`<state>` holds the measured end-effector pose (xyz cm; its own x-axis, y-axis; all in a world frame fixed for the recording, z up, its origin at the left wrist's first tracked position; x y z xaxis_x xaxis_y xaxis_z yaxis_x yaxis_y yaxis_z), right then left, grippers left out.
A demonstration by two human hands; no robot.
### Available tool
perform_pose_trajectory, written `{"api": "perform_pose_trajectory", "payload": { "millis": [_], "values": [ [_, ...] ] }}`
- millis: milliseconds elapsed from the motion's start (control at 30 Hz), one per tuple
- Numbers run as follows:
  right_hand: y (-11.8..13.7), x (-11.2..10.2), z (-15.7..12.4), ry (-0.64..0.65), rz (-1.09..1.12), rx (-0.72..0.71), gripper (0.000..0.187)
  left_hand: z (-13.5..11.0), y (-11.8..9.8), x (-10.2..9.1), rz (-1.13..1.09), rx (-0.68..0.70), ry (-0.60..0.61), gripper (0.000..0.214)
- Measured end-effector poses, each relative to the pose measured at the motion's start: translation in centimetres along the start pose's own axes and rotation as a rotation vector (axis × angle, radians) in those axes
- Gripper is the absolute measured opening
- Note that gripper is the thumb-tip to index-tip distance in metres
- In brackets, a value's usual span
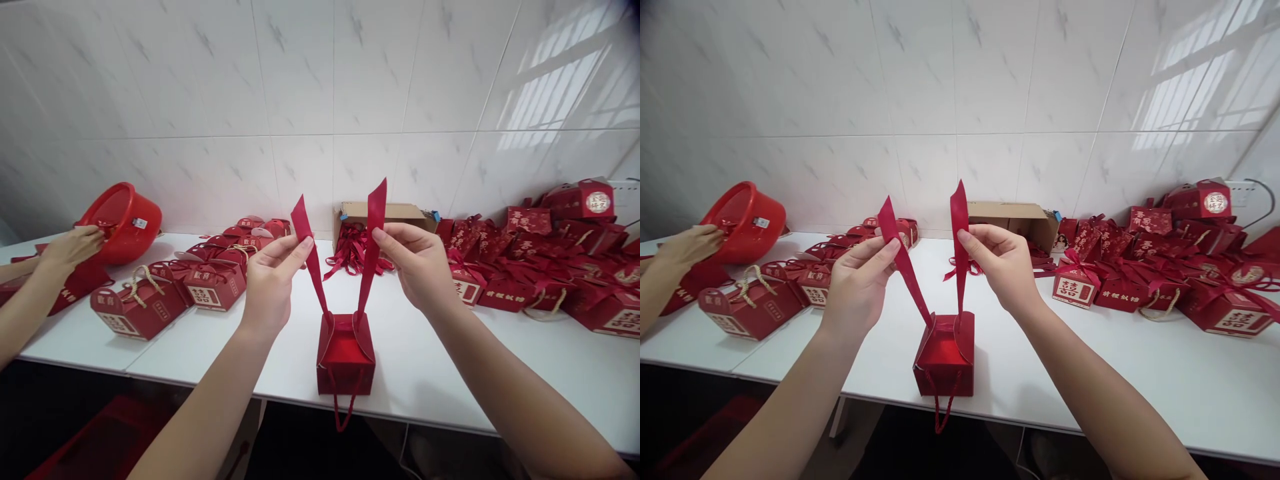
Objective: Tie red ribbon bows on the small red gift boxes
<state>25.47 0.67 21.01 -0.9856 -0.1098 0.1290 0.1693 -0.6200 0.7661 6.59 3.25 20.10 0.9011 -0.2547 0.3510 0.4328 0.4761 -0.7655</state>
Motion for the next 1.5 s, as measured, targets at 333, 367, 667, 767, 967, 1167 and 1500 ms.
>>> {"api": "perform_pose_trajectory", "payload": {
  "millis": [333,367,667,767,967,1167,1500],
  "values": [
    [-0.5,-0.1,-0.1,-0.013,0.034,0.062,0.01,0.1,-0.2,0.7,-0.033,0.018,0.07,0.01],
    [-0.5,-0.2,-0.1,-0.016,0.032,0.064,0.011,0.0,-0.1,0.7,-0.034,0.014,0.075,0.01],
    [-0.8,-0.7,-0.2,-0.025,0.019,0.055,0.007,0.1,-0.6,0.1,-0.071,0.029,0.025,0.011],
    [-0.5,-0.7,-0.2,-0.026,0.014,0.044,0.007,0.3,-0.9,0.2,-0.064,0.044,0.055,0.011],
    [-0.1,-0.5,-0.2,-0.012,-0.013,0.034,0.008,0.4,-1.0,0.5,-0.048,0.042,0.103,0.009],
    [-0.1,-0.4,-0.1,-0.009,-0.03,0.029,0.009,0.4,-1.0,0.5,-0.035,0.054,0.124,0.008],
    [-0.1,-0.2,0.1,0.022,0.058,0.04,0.009,0.3,-0.9,1.1,-0.006,0.037,0.21,0.011]
  ]
}}
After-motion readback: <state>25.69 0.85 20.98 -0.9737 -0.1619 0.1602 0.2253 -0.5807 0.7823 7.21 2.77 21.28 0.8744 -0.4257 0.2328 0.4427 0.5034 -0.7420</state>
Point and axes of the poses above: each hand's wrist, its own z-axis towards the middle knuckle, its own x-axis out of the palm, y = z × x, the point moved 4 cm from there along z, towards the middle knuckle, and after that the axes turned 9 degrees about y, right-handed, at the moved point
